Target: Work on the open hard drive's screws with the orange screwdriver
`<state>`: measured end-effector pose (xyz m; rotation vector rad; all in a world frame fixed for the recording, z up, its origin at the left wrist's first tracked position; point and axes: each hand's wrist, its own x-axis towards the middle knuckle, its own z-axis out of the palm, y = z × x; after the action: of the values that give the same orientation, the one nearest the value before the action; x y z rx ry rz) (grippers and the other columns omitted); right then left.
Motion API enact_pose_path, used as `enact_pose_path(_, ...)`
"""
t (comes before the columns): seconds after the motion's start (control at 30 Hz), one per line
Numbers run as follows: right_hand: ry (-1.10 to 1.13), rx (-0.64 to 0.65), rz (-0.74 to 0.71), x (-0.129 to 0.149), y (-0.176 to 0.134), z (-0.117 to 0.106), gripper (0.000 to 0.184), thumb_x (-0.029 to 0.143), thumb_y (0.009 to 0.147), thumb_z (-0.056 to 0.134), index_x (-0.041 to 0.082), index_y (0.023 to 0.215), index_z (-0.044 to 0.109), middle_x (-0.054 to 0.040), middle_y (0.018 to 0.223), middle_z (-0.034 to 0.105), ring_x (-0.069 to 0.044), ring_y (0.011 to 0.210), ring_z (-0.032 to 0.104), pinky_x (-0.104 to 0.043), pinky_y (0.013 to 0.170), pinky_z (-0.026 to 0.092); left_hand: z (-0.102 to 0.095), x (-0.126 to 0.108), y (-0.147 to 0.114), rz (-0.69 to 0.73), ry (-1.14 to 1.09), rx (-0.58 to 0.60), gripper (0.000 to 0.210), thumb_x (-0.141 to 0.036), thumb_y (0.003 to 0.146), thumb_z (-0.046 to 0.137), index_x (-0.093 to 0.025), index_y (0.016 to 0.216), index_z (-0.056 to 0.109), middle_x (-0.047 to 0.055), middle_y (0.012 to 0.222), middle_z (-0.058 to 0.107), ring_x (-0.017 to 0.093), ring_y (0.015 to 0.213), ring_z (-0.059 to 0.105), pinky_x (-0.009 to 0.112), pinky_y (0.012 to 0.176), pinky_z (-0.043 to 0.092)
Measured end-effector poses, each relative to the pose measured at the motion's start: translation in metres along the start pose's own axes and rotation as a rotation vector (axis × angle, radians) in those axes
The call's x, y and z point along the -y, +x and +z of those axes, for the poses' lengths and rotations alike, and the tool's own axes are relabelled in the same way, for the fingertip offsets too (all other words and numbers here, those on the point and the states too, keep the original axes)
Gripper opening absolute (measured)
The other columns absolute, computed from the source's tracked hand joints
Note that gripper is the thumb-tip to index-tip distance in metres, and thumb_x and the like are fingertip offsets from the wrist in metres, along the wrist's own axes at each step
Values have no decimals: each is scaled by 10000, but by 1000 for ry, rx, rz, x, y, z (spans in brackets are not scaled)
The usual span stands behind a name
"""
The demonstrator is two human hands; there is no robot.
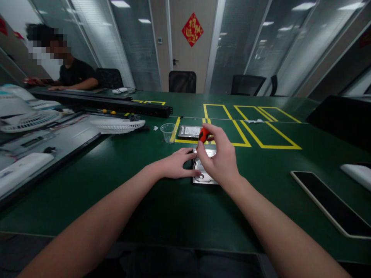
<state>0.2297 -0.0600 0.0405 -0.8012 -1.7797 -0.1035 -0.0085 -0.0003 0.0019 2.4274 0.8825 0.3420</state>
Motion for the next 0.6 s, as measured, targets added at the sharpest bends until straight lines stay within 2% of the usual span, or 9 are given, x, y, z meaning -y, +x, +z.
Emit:
enact_pose_path(0.13,3,8,-6,1,-1,0,540,199,1169,701,302,1699,674,-140,1515,859,-346,1300,864,-593,1132,784,0,-1,1,9,-3,3,1024,-943,1119,821,-360,1937,622,171,2065,527,534,1939,456,796,1592,392)
enact_pose_path(0.3,-41,-25,-3,-1,1,0,478,235,1165,769,321,1634,746,-110,1399,833,-320,1228,846,-532,1039,790,1,-2,2,-2,4,-12,1010,-948,1102,838,-312,1873,692,202,2061,520,552,1926,469,796,1593,396)
enact_pose_path(0.5,0,18,4,-2,-1,1,622,176,1153,685,313,1759,664,-141,1569,862,-360,1351,860,-626,1184,780,1,-1,2,5,2,-2,1024,-941,1109,839,-344,1918,645,181,2056,536,537,1932,466,785,1598,393)
enact_pose_path(0.6,-25,8,3,-1,-1,1,557,252,1167,755,331,1715,702,-129,1511,856,-352,1315,850,-593,1124,793,1,-2,3,19,2,-8,1012,-921,1114,846,-369,1934,629,154,2064,535,530,1943,451,793,1605,377)
